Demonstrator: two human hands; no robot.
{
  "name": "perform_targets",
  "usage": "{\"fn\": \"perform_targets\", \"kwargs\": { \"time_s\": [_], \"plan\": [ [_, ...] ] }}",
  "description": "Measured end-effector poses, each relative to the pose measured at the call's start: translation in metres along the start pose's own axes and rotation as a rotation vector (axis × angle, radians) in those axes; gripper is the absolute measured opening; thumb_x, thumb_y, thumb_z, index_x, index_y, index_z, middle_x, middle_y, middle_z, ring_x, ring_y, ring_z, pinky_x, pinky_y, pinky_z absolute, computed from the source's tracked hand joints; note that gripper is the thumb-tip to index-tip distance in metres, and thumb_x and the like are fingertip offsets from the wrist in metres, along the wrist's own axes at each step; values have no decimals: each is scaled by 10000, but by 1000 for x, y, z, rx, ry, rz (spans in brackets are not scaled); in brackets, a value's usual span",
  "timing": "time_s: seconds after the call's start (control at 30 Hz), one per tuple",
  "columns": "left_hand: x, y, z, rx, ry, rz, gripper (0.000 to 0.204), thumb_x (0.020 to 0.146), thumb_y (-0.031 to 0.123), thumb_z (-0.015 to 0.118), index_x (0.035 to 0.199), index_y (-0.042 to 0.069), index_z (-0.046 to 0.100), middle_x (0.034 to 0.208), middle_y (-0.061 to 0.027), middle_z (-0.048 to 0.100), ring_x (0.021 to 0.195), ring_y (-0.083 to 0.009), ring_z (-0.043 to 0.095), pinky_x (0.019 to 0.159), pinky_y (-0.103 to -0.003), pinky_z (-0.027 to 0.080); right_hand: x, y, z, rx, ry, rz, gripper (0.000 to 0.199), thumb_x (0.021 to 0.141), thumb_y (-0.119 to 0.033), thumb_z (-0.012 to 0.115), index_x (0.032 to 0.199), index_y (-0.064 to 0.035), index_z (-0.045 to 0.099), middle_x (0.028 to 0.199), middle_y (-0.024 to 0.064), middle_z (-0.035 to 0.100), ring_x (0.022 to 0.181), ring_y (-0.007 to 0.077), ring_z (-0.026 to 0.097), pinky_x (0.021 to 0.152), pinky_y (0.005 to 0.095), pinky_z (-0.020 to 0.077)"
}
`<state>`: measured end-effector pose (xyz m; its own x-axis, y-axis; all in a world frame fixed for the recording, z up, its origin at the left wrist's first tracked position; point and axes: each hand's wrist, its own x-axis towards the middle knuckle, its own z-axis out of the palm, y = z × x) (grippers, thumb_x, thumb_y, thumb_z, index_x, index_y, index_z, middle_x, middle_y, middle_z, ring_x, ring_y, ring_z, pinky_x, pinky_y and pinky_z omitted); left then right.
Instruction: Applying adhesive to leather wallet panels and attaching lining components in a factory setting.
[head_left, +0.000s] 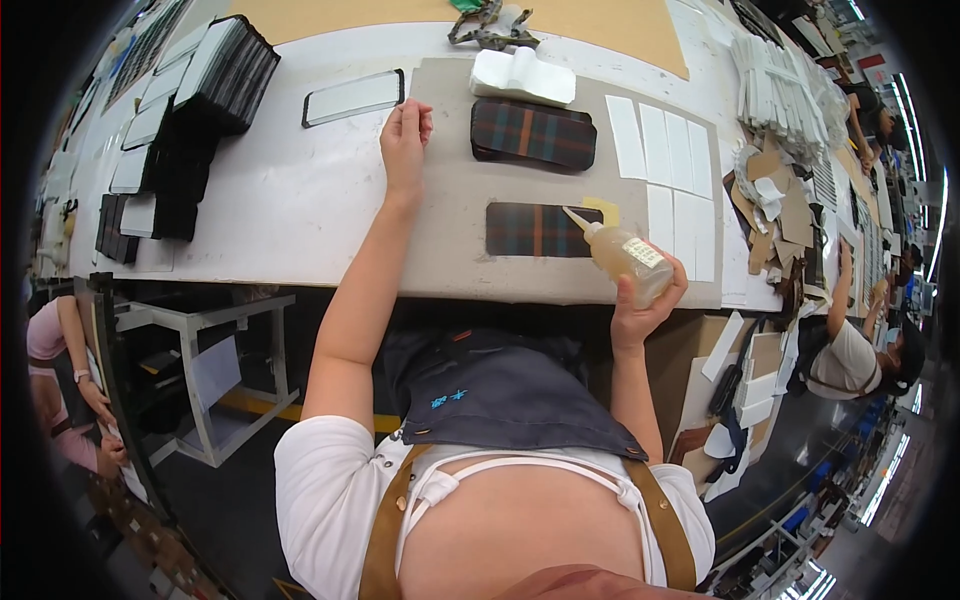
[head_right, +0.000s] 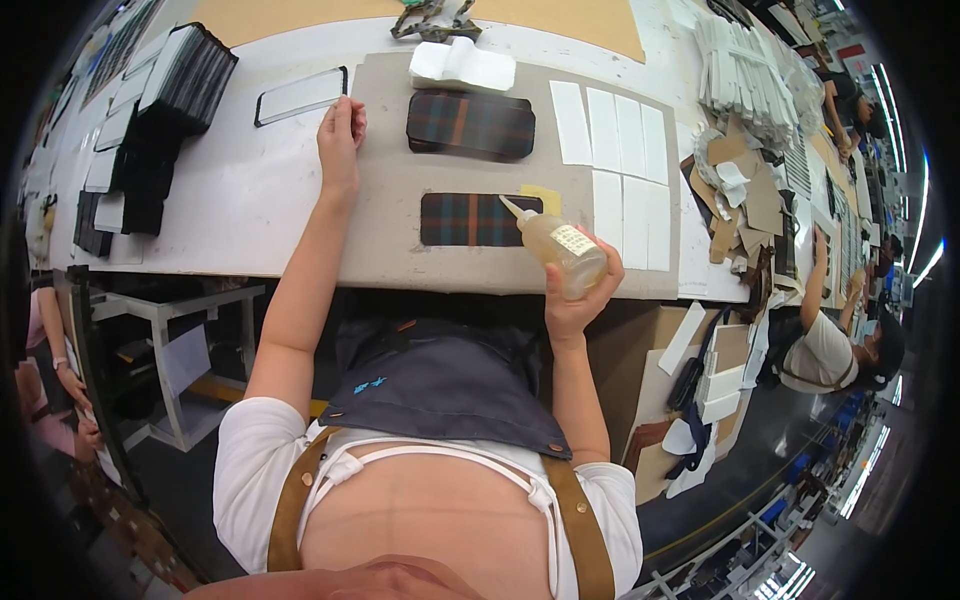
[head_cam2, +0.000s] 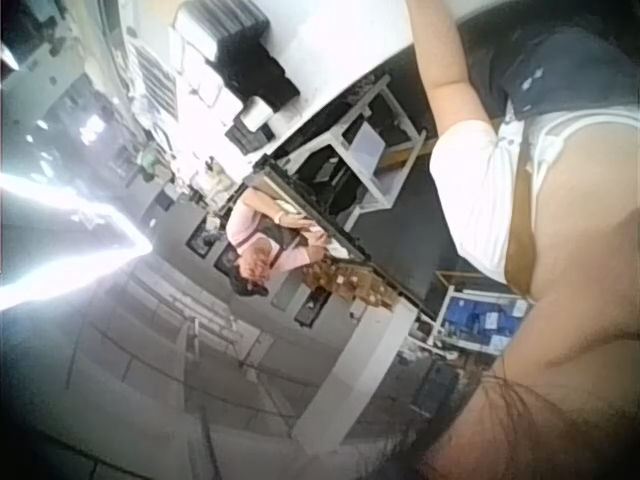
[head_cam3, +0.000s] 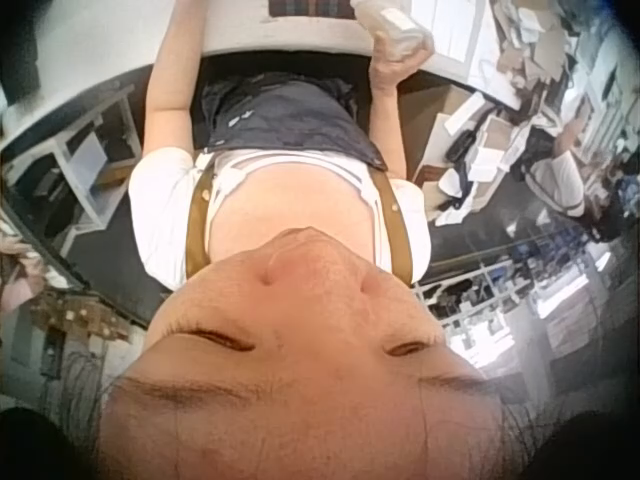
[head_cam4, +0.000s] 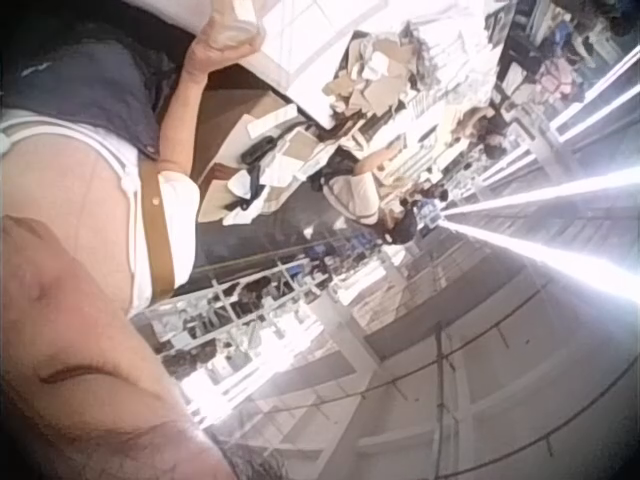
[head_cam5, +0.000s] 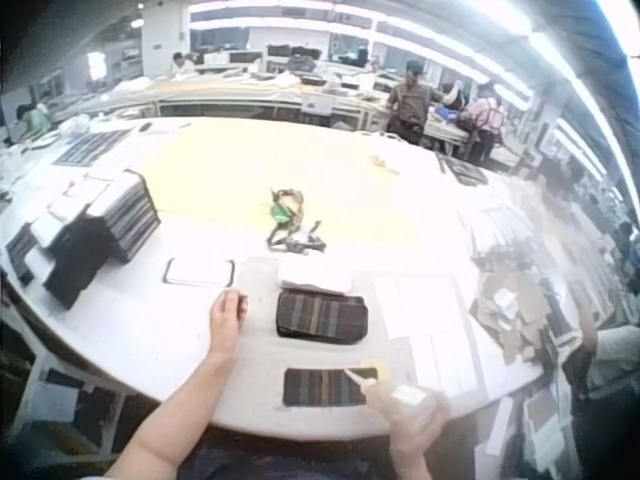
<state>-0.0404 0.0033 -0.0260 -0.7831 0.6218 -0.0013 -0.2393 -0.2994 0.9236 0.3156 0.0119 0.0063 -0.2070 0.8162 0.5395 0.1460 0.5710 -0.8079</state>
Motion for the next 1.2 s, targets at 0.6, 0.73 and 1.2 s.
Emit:
{"fn": "perform_targets", "kwargs": {
  "time_s": [0.6,0.73,1.2],
  "plan": [
    [1,-2,0,-7,1,2,314,1059,295,525,897,61,657,722,47,544,659,-27,448,592,-192,360,3,-13,58,158,-241,-156,706,870,-232,802,1376,-35,351,1315,234,540,1225,374,588,1065,476,459],
    [1,-5,-3,-3,-7,14,311,1059,307,524,900,76,658,732,55,547,657,-22,447,585,-185,353,15,-15,64,369,-198,-5,773,865,-339,809,1423,-48,359,1351,183,516,1236,331,572,1072,452,448],
    [1,-3,1,5,1,35,322,1052,293,533,876,54,656,725,45,543,677,-34,454,617,-206,368,86,9,51,436,-411,311,746,896,-214,786,1520,-93,394,1293,46,579,1150,143,581,1016,295,482]
  ]
}}
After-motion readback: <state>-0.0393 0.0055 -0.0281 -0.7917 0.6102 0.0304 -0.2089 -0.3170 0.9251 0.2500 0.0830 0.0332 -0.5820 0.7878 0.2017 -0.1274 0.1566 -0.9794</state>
